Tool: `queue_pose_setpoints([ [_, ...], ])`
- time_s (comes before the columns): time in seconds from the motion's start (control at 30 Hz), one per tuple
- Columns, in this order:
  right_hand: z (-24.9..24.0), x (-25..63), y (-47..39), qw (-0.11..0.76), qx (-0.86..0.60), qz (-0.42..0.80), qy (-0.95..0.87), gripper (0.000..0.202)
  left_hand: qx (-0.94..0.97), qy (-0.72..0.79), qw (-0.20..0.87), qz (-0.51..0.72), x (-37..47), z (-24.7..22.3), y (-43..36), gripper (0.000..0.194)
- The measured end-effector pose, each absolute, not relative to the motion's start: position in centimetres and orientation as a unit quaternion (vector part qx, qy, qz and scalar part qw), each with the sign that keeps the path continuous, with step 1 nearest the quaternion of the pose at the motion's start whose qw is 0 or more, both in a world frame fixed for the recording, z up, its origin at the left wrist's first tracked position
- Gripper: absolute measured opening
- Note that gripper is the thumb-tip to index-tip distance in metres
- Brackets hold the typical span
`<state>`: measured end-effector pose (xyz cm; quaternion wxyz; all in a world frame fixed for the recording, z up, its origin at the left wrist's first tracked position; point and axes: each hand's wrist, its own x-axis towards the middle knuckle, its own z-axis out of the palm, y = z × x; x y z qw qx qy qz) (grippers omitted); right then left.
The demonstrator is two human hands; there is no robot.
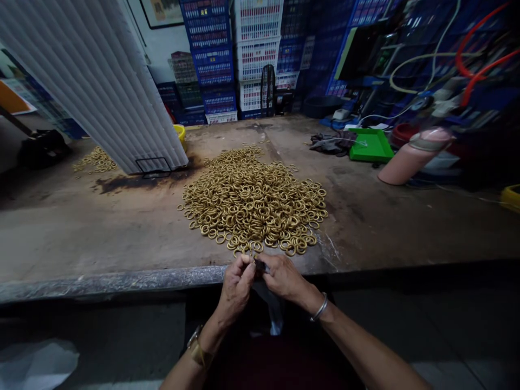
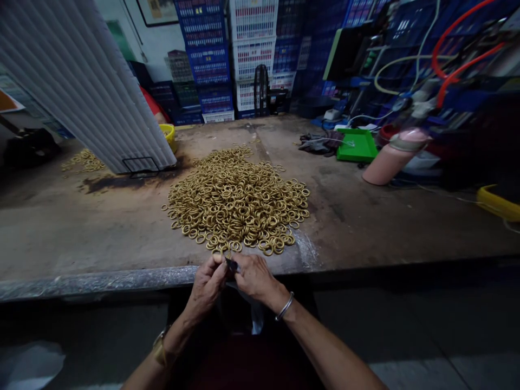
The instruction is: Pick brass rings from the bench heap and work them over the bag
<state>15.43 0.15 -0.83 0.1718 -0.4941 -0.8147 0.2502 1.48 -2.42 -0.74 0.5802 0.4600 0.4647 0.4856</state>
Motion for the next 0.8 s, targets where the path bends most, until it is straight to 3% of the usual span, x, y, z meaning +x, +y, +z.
queue_pose_setpoints([
  [0.3,-1.4,15.4,1.6,0.135,-0.609,0.163,-0.765,0.016,0.307,0.412,0.725,0.458,0.9,0.0,-4.5,0.026],
  [0.57,-1.1,13.6,2.6,0.099,-0.665,0.093,-0.735,0.014,0.213,0.370,0.751,0.504,0.2,-0.6,-4.0,0.017],
  [0.63,-1.1,13.5,2.8,0.094,-0.667,0.102,-0.732,0.015,0.178,0.349,0.773,0.499,0.1,-0.7,-3.7,0.025],
  [0.8,-1.9,14.0,3.0,0.142,-0.649,0.109,-0.740,0.016,0.146,0.349,0.770,0.513,0.2,-1.2,-2.7,0.023],
])
